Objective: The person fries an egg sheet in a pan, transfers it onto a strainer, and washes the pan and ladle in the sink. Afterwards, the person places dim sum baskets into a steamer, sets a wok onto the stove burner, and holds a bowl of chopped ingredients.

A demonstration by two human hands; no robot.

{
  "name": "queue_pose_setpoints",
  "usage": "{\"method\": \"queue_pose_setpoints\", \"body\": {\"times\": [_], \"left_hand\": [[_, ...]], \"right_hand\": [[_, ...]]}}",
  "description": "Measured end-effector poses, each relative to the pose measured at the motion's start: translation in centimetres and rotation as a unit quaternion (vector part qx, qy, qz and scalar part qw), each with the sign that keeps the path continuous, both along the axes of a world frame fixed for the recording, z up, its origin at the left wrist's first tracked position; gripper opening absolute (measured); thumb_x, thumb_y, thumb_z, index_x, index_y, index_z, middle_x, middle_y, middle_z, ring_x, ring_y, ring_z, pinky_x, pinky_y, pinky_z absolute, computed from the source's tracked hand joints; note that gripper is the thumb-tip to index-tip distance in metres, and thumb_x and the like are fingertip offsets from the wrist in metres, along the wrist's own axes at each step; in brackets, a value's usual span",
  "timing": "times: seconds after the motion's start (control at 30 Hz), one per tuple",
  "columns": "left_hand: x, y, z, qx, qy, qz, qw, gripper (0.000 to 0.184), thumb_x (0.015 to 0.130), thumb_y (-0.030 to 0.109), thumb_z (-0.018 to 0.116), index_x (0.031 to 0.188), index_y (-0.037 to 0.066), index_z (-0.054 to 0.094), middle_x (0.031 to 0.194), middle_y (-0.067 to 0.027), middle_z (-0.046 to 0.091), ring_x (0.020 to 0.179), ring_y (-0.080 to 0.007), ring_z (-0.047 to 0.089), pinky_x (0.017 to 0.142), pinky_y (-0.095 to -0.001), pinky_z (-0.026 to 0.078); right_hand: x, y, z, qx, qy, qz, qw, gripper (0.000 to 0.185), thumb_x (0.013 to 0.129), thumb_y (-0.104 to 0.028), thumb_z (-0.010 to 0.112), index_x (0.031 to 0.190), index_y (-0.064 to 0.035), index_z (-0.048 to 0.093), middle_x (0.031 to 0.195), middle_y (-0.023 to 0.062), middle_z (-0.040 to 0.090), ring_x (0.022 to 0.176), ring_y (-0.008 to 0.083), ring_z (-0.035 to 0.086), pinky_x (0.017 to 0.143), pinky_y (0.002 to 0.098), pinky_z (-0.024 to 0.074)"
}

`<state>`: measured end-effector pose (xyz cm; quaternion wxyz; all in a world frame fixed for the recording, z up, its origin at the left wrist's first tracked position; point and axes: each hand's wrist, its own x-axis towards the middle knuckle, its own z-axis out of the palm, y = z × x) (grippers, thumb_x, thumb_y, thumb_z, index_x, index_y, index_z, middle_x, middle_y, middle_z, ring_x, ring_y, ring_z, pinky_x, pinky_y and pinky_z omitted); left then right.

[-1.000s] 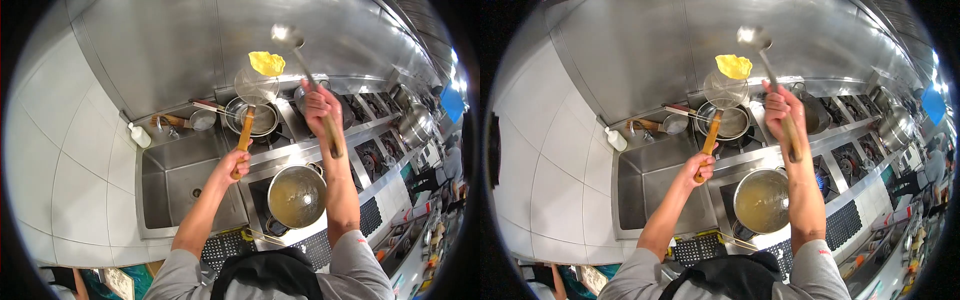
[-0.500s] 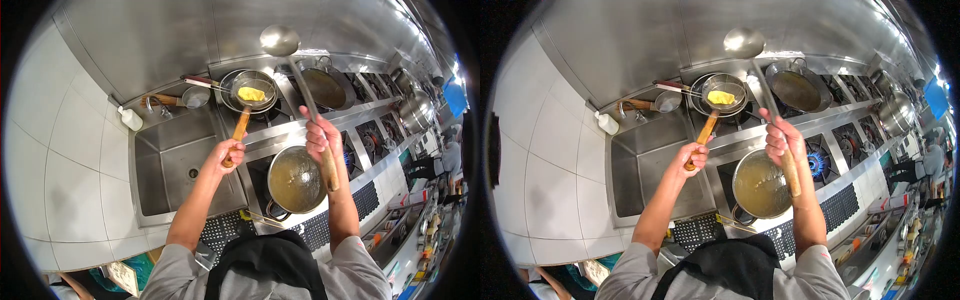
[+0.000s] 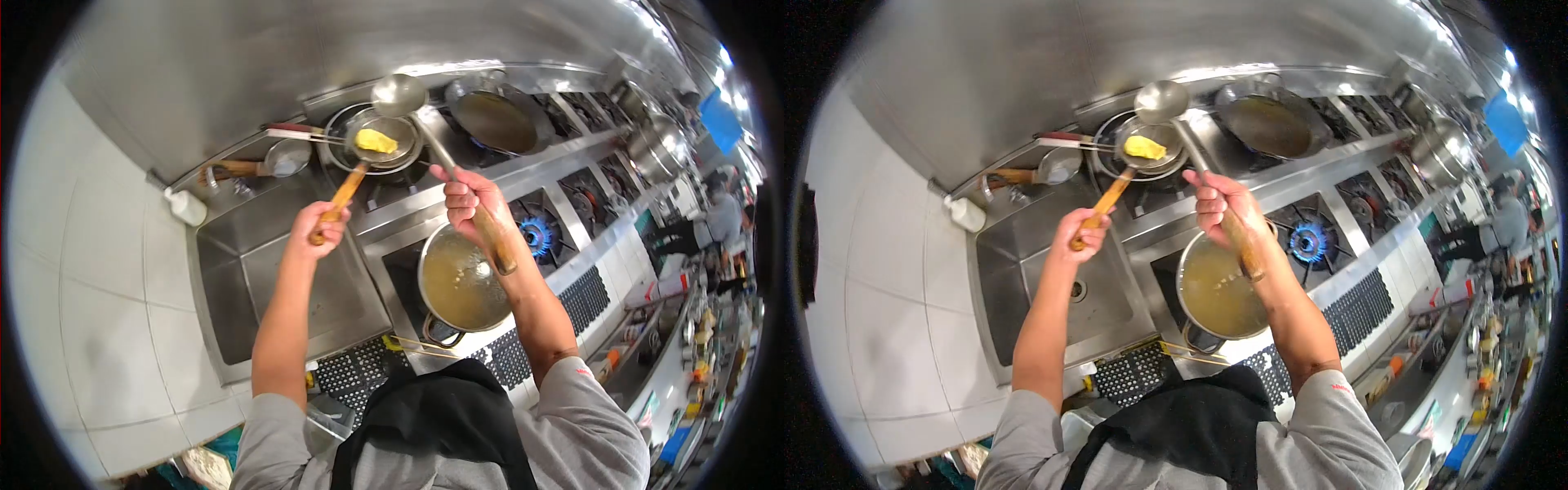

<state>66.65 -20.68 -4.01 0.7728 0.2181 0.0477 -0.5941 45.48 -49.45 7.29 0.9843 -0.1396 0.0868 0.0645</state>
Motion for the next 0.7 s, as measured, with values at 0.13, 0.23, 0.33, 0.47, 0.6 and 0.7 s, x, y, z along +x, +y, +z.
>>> {"method": "queue_pose_setpoints", "body": {"times": [0.13, 0.23, 0.33, 0.47, 0.6, 0.7], "left_hand": [[-1.0, 2.0, 0.2, -0.041, 0.016, 0.050, 0.998, 0.058, 0.099, 0.023, 0.050, 0.147, -0.009, 0.039, 0.136, -0.0304, 0.056, 0.077, -0.0262, 0.070, 0.056, -0.0276, 0.059], [-1.6, 5.6, -0.3, 0.048, -0.067, 0.071, 0.994, 0.053, 0.103, 0.038, 0.053, 0.141, 0.001, 0.051, 0.146, -0.0260, 0.051, 0.088, -0.0260, 0.065, 0.080, -0.0370, 0.056], [-3.7, 12.0, -1.6, 0.158, -0.165, 0.123, 0.966, 0.054, 0.105, 0.047, 0.049, 0.143, 0.008, 0.050, 0.146, -0.0170, 0.053, 0.067, -0.0117, 0.054, 0.062, -0.0241, 0.049], [-10.6, 21.2, -2.5, 0.167, -0.154, 0.193, 0.955, 0.052, 0.106, 0.049, 0.046, 0.131, 0.005, 0.058, 0.126, -0.0131, 0.067, 0.060, -0.0110, 0.052, 0.051, -0.0211, 0.043], [-20.6, 28.1, -5.8, 0.233, -0.091, 0.264, 0.932, 0.054, 0.103, 0.057, 0.047, 0.100, 0.007, 0.066, 0.089, -0.0062, 0.070, 0.058, -0.0125, 0.055, 0.049, -0.0228, 0.045], [-31.3, 27.8, -7.2, 0.340, -0.005, 0.236, 0.910, 0.052, 0.102, 0.058, 0.049, 0.087, 0.010, 0.061, 0.071, -0.0026, 0.063, 0.056, -0.0158, 0.059, 0.044, -0.0281, 0.048]], "right_hand": [[-5.4, -0.6, 0.2, -0.025, -0.017, -0.002, 1.000, 0.041, 0.105, -0.020, 0.055, 0.140, -0.0013, 0.049, 0.069, -0.0066, 0.045, 0.050, 0.0035, 0.041, 0.041, 0.0198, 0.0352], [-12.1, -1.7, 0.7, -0.048, -0.022, -0.052, 0.997, 0.042, 0.105, -0.021, 0.055, 0.141, -0.0021, 0.049, 0.070, -0.0051, 0.046, 0.050, 0.0046, 0.044, 0.041, 0.0211, 0.0375], [-19.6, -2.9, 1.8, -0.130, -0.026, -0.139, 0.981, 0.043, 0.105, -0.022, 0.053, 0.143, -0.0031, 0.048, 0.069, -0.0047, 0.046, 0.048, 0.0037, 0.043, 0.040, 0.0216, 0.0386], [-28.2, -8.0, 1.3, -0.158, 0.006, -0.291, 0.943, 0.049, 0.101, -0.023, 0.057, 0.144, -0.0015, 0.045, 0.067, -0.0043, 0.047, 0.045, 0.0022, 0.043, 0.035, 0.0181, 0.0407], [-33.6, -14.6, -0.4, -0.223, 0.089, -0.376, 0.895, 0.042, 0.102, -0.023, 0.056, 0.139, -0.0028, 0.051, 0.069, -0.0037, 0.048, 0.047, 0.0050, 0.044, 0.041, 0.0230, 0.0409], [-35.4, -18.6, -2.9, -0.379, 0.245, -0.392, 0.802, 0.038, 0.101, -0.022, 0.057, 0.134, -0.0034, 0.055, 0.070, -0.0029, 0.050, 0.047, 0.0073, 0.045, 0.043, 0.0243, 0.0410]]}}
